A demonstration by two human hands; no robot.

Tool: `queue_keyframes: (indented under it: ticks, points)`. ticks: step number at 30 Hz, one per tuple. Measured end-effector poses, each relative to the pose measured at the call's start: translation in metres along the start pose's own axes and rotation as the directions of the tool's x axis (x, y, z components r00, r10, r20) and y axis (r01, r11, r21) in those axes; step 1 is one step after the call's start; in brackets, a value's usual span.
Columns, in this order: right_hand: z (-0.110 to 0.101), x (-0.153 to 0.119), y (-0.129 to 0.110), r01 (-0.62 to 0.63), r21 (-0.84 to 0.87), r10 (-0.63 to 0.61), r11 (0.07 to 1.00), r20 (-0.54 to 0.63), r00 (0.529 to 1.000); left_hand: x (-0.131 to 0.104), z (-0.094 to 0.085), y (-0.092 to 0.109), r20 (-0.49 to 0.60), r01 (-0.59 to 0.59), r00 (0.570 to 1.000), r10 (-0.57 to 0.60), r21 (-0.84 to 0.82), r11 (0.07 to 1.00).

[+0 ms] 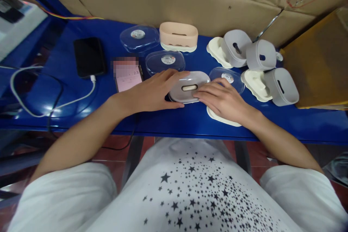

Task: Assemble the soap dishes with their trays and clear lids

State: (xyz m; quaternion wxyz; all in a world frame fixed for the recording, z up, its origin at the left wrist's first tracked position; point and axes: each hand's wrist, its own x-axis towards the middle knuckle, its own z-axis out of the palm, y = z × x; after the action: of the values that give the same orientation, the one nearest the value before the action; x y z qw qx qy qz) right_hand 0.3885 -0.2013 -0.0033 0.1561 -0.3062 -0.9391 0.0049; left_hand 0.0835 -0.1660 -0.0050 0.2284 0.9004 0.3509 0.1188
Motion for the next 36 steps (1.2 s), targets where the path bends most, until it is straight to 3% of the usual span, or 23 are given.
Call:
queue_keyframes:
  ticks: [5, 8, 12, 18, 21, 25, 30, 34, 36]
  points:
    - [0.000, 0.002, 0.000, 0.004, 0.030, -0.004, 1.000, 0.003, 1.000, 0.000, -0.006, 0.002, 0.043, 0.033, 0.999, -0.034, 0.003, 0.999]
    - [-0.001, 0.002, 0.000, 0.003, 0.062, -0.005, 0.998, 0.018, 1.000, -0.002, -0.024, 0.004, -0.049, 0.033, 0.998, -0.033, 0.001, 0.999]
    - [-0.003, 0.002, 0.000, 0.029, 0.102, -0.031, 0.994, 0.016, 0.999, -0.004, -0.044, -0.008, -0.164, 0.102, 0.984, -0.076, 0.158, 0.982]
    - [-0.003, 0.000, 0.002, 0.050, 0.114, -0.045, 0.992, -0.041, 0.998, 0.004, -0.038, -0.034, -0.076, 0.244, 0.969, -0.233, 0.223, 0.944]
    - [-0.003, -0.001, 0.004, 0.047, 0.100, -0.044, 0.994, -0.029, 0.999, 0.009, -0.037, -0.033, -0.063, 0.294, 0.956, -0.287, 0.231, 0.928]
    - [-0.004, -0.003, 0.010, 0.043, 0.097, -0.041, 0.994, -0.024, 0.999, 0.010, -0.044, -0.024, -0.125, 0.348, 0.935, -0.331, 0.144, 0.927]
    - [-0.008, -0.004, 0.018, -0.022, 0.081, 0.027, 0.997, -0.057, 0.998, 0.002, -0.039, -0.007, -0.308, 0.197, 0.936, -0.169, 0.061, 0.978]
    - [-0.012, -0.003, 0.023, -0.027, 0.084, 0.033, 0.996, -0.073, 0.997, 0.000, -0.016, 0.014, -0.315, 0.015, 0.949, 0.018, 0.104, 0.994]
    - [-0.013, -0.003, 0.026, -0.019, 0.098, 0.024, 0.995, -0.045, 0.999, 0.001, -0.006, 0.021, -0.282, -0.020, 0.958, 0.057, 0.130, 0.991]
